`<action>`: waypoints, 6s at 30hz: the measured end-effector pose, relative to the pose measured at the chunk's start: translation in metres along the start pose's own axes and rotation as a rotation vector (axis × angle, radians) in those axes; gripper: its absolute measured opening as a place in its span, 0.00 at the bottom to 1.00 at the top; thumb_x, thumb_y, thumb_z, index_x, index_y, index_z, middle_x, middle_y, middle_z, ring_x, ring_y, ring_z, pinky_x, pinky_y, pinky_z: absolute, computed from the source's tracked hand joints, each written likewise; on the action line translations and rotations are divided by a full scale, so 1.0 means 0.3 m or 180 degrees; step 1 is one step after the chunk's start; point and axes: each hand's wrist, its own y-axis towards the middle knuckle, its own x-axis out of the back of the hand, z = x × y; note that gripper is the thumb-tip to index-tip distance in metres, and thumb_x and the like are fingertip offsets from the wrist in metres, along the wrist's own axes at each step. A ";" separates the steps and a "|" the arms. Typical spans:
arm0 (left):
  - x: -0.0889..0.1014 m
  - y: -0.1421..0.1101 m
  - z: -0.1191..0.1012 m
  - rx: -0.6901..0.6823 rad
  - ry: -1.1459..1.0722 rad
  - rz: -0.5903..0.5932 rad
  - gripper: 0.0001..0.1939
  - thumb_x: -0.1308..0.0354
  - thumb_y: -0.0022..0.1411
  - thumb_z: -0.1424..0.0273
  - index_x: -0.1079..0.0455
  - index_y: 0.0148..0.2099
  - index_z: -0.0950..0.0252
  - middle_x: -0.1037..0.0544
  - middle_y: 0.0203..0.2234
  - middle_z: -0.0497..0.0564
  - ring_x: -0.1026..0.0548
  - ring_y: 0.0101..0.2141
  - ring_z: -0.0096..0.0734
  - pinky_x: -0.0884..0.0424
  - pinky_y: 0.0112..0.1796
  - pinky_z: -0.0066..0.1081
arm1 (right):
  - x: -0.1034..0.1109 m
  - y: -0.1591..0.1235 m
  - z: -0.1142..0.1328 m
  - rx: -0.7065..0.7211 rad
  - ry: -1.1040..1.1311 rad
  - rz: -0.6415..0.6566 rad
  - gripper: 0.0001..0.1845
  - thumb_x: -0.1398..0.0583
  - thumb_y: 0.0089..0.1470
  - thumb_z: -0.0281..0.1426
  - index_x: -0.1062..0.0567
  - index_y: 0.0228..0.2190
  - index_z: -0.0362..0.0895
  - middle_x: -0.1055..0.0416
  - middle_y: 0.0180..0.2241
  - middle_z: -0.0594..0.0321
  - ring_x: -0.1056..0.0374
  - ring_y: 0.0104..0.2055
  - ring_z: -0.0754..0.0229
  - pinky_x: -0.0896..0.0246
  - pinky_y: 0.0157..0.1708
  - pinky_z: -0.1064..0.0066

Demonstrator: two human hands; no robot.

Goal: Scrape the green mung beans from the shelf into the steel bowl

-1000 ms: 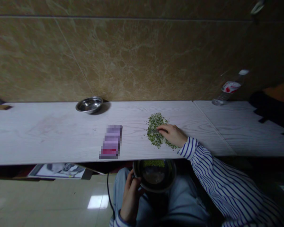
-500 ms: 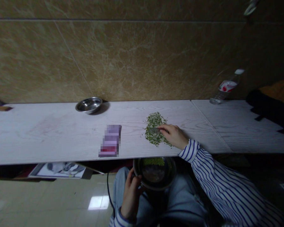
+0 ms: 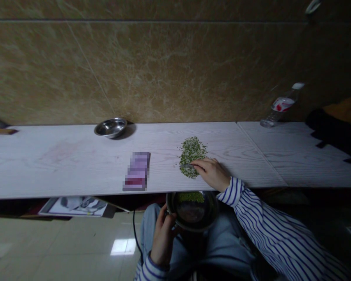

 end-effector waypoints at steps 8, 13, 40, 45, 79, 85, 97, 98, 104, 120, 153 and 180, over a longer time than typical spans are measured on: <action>0.027 0.017 0.011 0.0056 0.0065 0.0200 0.30 0.35 0.50 0.64 0.31 0.56 0.60 0.23 0.38 0.49 0.27 0.28 0.26 0.28 0.32 0.30 | -0.010 -0.029 0.020 0.0124 -0.0002 0.0052 0.13 0.42 0.61 0.27 0.21 0.45 0.50 0.20 0.42 0.60 0.26 0.45 0.55 0.37 0.47 0.61; 0.025 0.013 0.005 0.0069 0.0002 0.0210 0.30 0.35 0.50 0.65 0.32 0.56 0.62 0.22 0.39 0.52 0.23 0.35 0.34 0.27 0.34 0.32 | -0.003 -0.044 0.030 0.0252 0.0046 0.0067 0.14 0.42 0.61 0.27 0.21 0.45 0.50 0.19 0.41 0.60 0.26 0.44 0.55 0.37 0.47 0.61; 0.030 0.009 0.025 0.0106 0.0056 0.0263 0.30 0.35 0.50 0.63 0.31 0.56 0.61 0.22 0.44 0.54 0.23 0.41 0.40 0.25 0.36 0.35 | 0.138 -0.228 -0.034 0.0000 0.0137 0.0045 0.12 0.43 0.61 0.29 0.20 0.42 0.50 0.19 0.38 0.60 0.25 0.40 0.55 0.33 0.42 0.62; 0.029 0.006 0.021 0.0133 0.0067 0.0238 0.30 0.35 0.51 0.64 0.32 0.57 0.61 0.23 0.44 0.55 0.23 0.44 0.42 0.25 0.36 0.36 | 0.121 -0.228 -0.032 0.0146 0.0091 0.0128 0.13 0.43 0.62 0.27 0.21 0.43 0.48 0.19 0.40 0.59 0.25 0.42 0.56 0.35 0.43 0.62; 0.026 0.010 0.034 0.0143 0.0199 0.0244 0.31 0.36 0.50 0.64 0.33 0.58 0.62 0.24 0.45 0.56 0.26 0.39 0.37 0.27 0.32 0.33 | 0.118 -0.262 -0.051 -0.0220 -0.0199 -0.0379 0.13 0.44 0.62 0.28 0.21 0.43 0.45 0.19 0.38 0.58 0.24 0.39 0.54 0.31 0.42 0.61; 0.023 0.006 0.035 0.0086 0.0132 0.0266 0.30 0.35 0.51 0.62 0.32 0.56 0.62 0.23 0.39 0.53 0.26 0.37 0.36 0.27 0.32 0.33 | 0.109 -0.257 -0.052 -0.0274 -0.0164 -0.0434 0.13 0.45 0.62 0.29 0.21 0.43 0.44 0.19 0.38 0.56 0.24 0.39 0.53 0.30 0.41 0.61; 0.017 0.001 0.030 0.0153 0.0175 0.0248 0.30 0.35 0.50 0.63 0.32 0.56 0.61 0.23 0.42 0.53 0.25 0.34 0.33 0.27 0.32 0.32 | 0.106 -0.246 -0.031 -0.0178 -0.0109 -0.0355 0.14 0.45 0.62 0.28 0.20 0.42 0.44 0.19 0.37 0.57 0.24 0.38 0.55 0.30 0.40 0.63; 0.016 0.000 0.029 0.0146 0.0179 0.0255 0.30 0.35 0.50 0.63 0.32 0.56 0.61 0.23 0.42 0.53 0.25 0.34 0.33 0.27 0.32 0.32 | 0.105 -0.247 -0.030 -0.0181 -0.0082 -0.0354 0.14 0.45 0.62 0.28 0.20 0.42 0.44 0.19 0.37 0.57 0.24 0.38 0.55 0.30 0.41 0.63; 0.012 -0.002 0.026 0.0126 0.0181 0.0235 0.31 0.35 0.49 0.63 0.32 0.56 0.61 0.23 0.41 0.52 0.25 0.35 0.34 0.28 0.30 0.31 | 0.102 -0.246 -0.023 -0.0223 -0.0007 -0.0355 0.14 0.45 0.62 0.28 0.20 0.42 0.46 0.19 0.36 0.58 0.24 0.38 0.56 0.29 0.40 0.64; 0.014 -0.001 0.032 0.0082 0.0161 0.0360 0.28 0.35 0.51 0.64 0.31 0.55 0.63 0.24 0.33 0.49 0.27 0.32 0.32 0.26 0.31 0.32 | 0.095 -0.267 -0.006 -0.0230 0.0052 -0.0328 0.13 0.45 0.63 0.29 0.21 0.42 0.46 0.20 0.37 0.58 0.24 0.39 0.56 0.29 0.42 0.63; 0.006 -0.006 0.016 0.0156 0.0084 0.0316 0.30 0.35 0.49 0.64 0.32 0.55 0.62 0.23 0.35 0.51 0.25 0.34 0.34 0.26 0.32 0.33 | 0.071 -0.247 0.045 -0.0346 -0.0025 -0.0492 0.14 0.45 0.62 0.29 0.21 0.42 0.46 0.19 0.37 0.57 0.23 0.38 0.55 0.27 0.41 0.64; 0.014 -0.003 0.009 0.0094 0.0135 0.0304 0.29 0.36 0.50 0.64 0.32 0.55 0.62 0.24 0.41 0.53 0.27 0.34 0.31 0.26 0.33 0.33 | 0.063 -0.239 0.064 -0.0260 0.0103 -0.0544 0.13 0.44 0.61 0.28 0.20 0.42 0.43 0.19 0.37 0.56 0.23 0.39 0.55 0.27 0.43 0.65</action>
